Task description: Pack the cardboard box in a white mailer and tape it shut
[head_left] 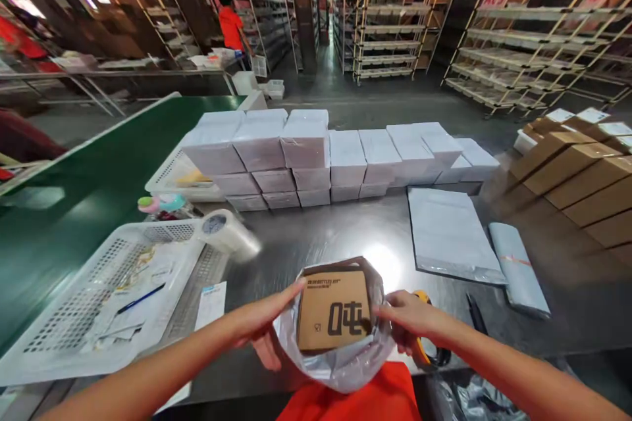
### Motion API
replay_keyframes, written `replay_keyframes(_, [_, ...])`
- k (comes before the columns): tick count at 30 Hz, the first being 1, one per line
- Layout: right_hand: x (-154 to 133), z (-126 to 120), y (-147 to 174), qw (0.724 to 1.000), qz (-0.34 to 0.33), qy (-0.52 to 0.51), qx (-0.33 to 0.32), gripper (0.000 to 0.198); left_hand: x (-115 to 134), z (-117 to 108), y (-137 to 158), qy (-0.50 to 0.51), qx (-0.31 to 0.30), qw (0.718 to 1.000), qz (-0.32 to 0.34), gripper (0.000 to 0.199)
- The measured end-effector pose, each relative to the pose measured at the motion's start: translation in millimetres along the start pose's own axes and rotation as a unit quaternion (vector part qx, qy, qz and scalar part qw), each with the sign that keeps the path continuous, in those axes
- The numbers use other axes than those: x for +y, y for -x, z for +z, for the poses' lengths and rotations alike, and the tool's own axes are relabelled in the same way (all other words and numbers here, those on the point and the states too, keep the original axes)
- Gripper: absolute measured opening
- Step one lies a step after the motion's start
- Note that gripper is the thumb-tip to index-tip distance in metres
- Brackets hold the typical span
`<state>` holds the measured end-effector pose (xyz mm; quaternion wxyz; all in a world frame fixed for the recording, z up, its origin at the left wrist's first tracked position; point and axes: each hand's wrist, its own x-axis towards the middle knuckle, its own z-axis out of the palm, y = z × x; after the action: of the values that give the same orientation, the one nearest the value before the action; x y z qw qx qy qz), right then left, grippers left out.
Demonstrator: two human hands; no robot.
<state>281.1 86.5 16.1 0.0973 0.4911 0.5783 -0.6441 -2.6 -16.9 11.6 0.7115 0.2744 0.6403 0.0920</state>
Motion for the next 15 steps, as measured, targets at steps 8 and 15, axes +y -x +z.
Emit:
replay_keyframes(8, [-4.1,-22.2,19.1,0.994,-0.085,-0.032,0.065,0.016,5.2,3.2,21.7,-0.068,0.228,0.97,0.048,0.033])
replay_keyframes(15, [-12.0,-38.5,33.6,0.973,-0.116,0.084,0.183,0.032,-15.9,0.8,44.9,-0.082,0.166,0.982,-0.021,0.015])
